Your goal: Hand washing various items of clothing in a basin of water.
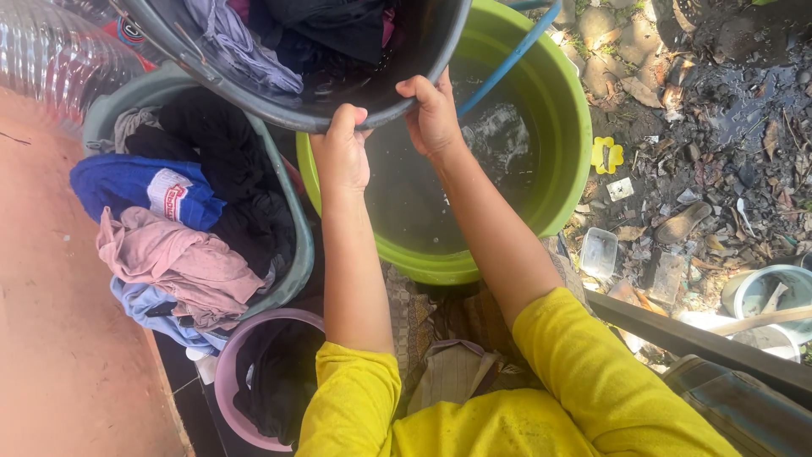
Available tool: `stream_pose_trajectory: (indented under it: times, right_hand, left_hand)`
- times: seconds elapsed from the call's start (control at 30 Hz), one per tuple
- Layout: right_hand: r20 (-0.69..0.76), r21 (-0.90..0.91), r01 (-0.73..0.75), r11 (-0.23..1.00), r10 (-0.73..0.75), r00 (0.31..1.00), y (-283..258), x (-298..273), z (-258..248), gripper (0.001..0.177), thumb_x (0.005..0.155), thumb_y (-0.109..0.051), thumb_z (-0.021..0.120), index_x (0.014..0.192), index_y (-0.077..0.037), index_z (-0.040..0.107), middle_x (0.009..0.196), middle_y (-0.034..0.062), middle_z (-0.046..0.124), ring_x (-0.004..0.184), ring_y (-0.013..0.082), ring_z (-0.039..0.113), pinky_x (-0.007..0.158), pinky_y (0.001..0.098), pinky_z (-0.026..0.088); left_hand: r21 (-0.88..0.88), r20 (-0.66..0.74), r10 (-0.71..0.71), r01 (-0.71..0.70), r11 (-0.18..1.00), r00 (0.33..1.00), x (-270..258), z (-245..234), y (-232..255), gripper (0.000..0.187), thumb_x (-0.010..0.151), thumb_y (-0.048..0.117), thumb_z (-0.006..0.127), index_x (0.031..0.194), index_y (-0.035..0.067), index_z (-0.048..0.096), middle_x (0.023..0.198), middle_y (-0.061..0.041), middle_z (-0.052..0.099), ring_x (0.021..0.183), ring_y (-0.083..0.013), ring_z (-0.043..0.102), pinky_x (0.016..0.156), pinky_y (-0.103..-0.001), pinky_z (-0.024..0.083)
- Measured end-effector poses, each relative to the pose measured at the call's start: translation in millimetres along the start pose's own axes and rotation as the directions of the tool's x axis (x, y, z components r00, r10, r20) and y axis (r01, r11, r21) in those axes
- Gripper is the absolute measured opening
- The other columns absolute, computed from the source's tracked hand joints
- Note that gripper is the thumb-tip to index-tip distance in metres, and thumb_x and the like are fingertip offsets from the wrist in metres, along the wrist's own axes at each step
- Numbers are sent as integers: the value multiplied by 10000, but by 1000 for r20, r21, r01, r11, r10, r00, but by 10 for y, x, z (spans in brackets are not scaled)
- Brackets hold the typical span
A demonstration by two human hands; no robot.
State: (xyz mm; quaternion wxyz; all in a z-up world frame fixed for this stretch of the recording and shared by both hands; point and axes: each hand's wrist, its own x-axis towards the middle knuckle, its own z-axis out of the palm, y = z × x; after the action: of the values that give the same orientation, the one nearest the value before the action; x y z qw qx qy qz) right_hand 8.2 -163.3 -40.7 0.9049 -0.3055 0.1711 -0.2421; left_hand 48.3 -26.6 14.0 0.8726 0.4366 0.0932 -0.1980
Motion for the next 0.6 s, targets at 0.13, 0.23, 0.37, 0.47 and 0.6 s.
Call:
stream_pose_trajectory:
  times: [0.13, 0.23, 0.37, 0.47, 0.6]
  right_hand:
    - [6, 14, 16, 1000, -17, 1000, -64, 31, 73, 469, 791, 61, 616, 1209, -136, 531, 979, 20, 563, 921, 164, 570, 882, 398, 517]
    - [20, 47, 22, 999, -23, 1000, 15, 139, -31, 423, 816, 71, 625, 1182, -112, 514, 994, 17, 558, 953, 162, 568, 908, 399, 511]
    - [43, 42, 43, 998, -45, 998, 44, 211, -73, 415, 830, 79, 624, 1188, -97, 510, 992, 38, 567, 950, 179, 575, 906, 400, 515]
    - [26, 30, 46, 998, -47, 999, 206, 217, -172, 471, 809, 103, 619, 1218, -97, 500, 1009, 64, 586, 949, 205, 592, 919, 422, 531]
    - [-30, 77, -6, 997, 8, 1000, 575, 305, -339, 579, 793, 141, 612, 1280, -125, 446, 1108, 73, 582, 1033, 223, 617, 979, 438, 533]
  left_hand:
    - [-38, 107, 68, -64, 997, 992, 218, -137, -175, 276, 759, -78, 651, 1023, -1, 626, 983, -63, 581, 933, -205, 584, 922, -501, 558]
    - [-24, 144, 92, -90, 996, 985, 298, -150, -187, 236, 778, -87, 652, 1002, -18, 618, 1013, -70, 584, 974, -202, 586, 956, -468, 537]
    - [-50, 129, 43, -37, 998, 991, 239, -15, -85, 260, 740, -76, 638, 984, 13, 644, 977, -67, 608, 931, -211, 613, 909, -460, 552]
    - [-30, 88, 39, -37, 999, 995, 671, -628, -621, 258, 799, -76, 658, 1048, -20, 625, 1013, -85, 602, 956, -223, 598, 882, -433, 506]
    - [-112, 164, 134, -116, 987, 977, 787, -847, -717, 423, 789, -119, 639, 1201, -31, 603, 1117, -93, 606, 1051, -231, 603, 982, -401, 509]
